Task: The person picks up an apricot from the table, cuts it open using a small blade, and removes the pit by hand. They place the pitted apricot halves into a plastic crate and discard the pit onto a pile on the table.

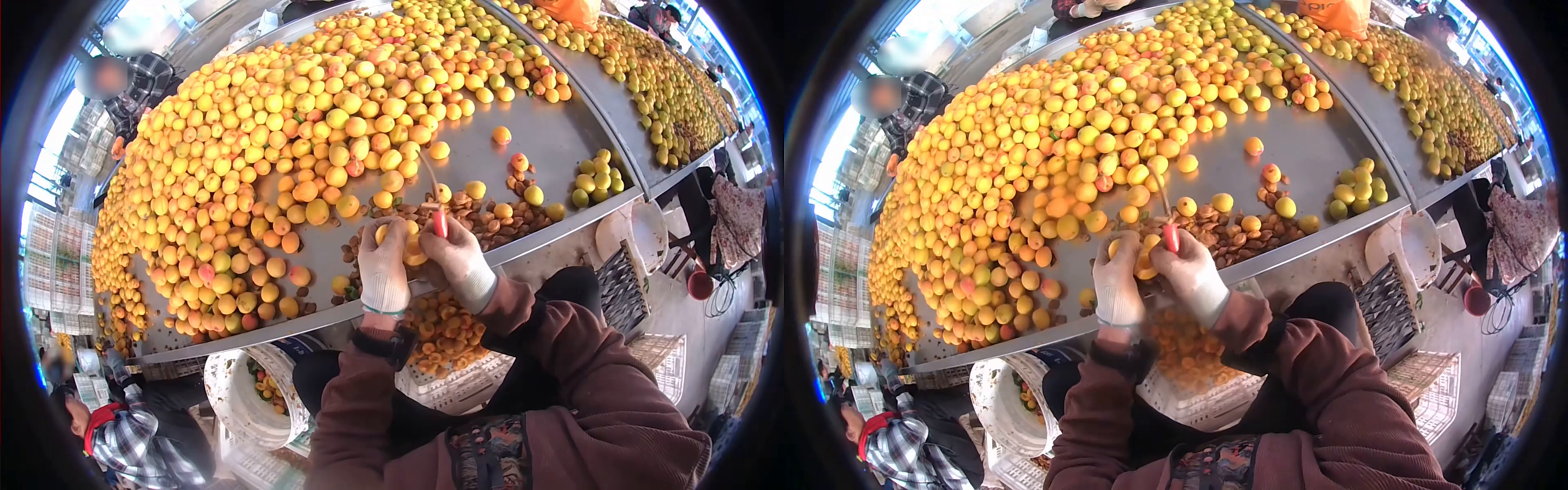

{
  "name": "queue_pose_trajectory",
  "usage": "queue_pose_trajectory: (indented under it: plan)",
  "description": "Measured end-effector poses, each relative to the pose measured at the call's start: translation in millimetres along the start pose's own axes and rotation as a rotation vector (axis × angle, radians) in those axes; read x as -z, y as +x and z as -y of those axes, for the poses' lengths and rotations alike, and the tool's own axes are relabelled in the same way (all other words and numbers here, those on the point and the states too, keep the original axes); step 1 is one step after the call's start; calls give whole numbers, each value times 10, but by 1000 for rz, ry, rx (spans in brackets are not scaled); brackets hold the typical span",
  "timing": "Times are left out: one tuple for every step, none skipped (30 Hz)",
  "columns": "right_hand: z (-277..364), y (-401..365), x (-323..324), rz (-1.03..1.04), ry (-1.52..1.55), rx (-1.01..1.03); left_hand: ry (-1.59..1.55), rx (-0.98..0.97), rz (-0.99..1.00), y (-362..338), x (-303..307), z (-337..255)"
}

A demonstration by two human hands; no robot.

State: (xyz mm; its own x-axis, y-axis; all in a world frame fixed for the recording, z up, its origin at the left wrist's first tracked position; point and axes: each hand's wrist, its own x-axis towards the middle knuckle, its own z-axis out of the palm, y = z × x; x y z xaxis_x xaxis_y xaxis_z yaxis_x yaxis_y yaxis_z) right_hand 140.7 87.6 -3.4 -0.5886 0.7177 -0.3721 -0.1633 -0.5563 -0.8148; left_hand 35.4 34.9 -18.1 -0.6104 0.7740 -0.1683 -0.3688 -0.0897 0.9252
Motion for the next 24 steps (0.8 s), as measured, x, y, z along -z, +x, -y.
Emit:
queue_pose_trajectory:
  plan:
    - [3, -12, -42, -29, -92, 48, 36, 2, -116, 48, 14, 8]
    - [61, -44, -49, -58, -98, 8, 287, -114, -158, 99, 62, 48]
    - [65, -20, -25, -57, -96, 9, 289, -116, -159, 158, 150, 76]
    - [57, 16, 19, -48, -123, 102, 410, -232, -201, 224, 274, 99]
    - [51, 47, 67, -36, -150, 194, 531, -347, -245, 301, 407, 137]
    - [54, 65, 121, -8, -187, 192, 613, -538, -261, 371, 443, 59]
    - [66, 54, 158, -2, -187, 195, 613, -543, -264, 354, 464, 10]
    - [81, 38, 195, 153, -347, 201, 595, -444, -254, 322, 488, -46]
    - [101, 28, 233, 306, -509, 205, 574, -343, -240, 286, 463, -138]
    - [138, 47, 269, 306, -514, 209, 515, -105, -192, 296, 496, -153]
    - [197, 101, 299, 191, -629, 234, 509, -107, -193, 252, 476, -189]
    - [268, 176, 322, 78, -742, 258, 696, -95, -115, 163, 413, -304]
    - [342, 257, 345, -35, -853, 283, 881, -82, -36, 101, 390, -366]
    - [425, 351, 377, -98, -898, 294, 864, 26, 137, 69, 422, -359]
    - [431, 508, 453, -184, -1118, 385, 1231, -755, 500, 26, 526, -289]
    - [454, 596, 493, -188, -1217, 372, 1059, -451, 646, -105, 460, -395]
    - [465, 667, 534, -194, -1316, 359, 870, -149, 775, -224, 365, -493]
    - [412, 779, 618, -195, -1320, 362, 868, -154, 775, -261, 339, -458]
    - [337, 889, 689, -147, -1427, 419, 960, -100, 794, -294, 323, -417]
    - [261, 974, 776, -93, -1534, 475, 1052, -43, 810, -317, 325, -385]
    - [249, 982, 787, -85, -1536, 475, 1050, -40, 803, -318, 339, -371]
    - [236, 991, 792, -83, -1534, 448, 927, -48, 696, -301, 352, -368]
    - [220, 1005, 786, -83, -1531, 423, 806, -59, 590, -277, 363, -367]
    - [315, 877, 642, -120, -1365, 323, 769, -29, 511, -253, 359, -350]
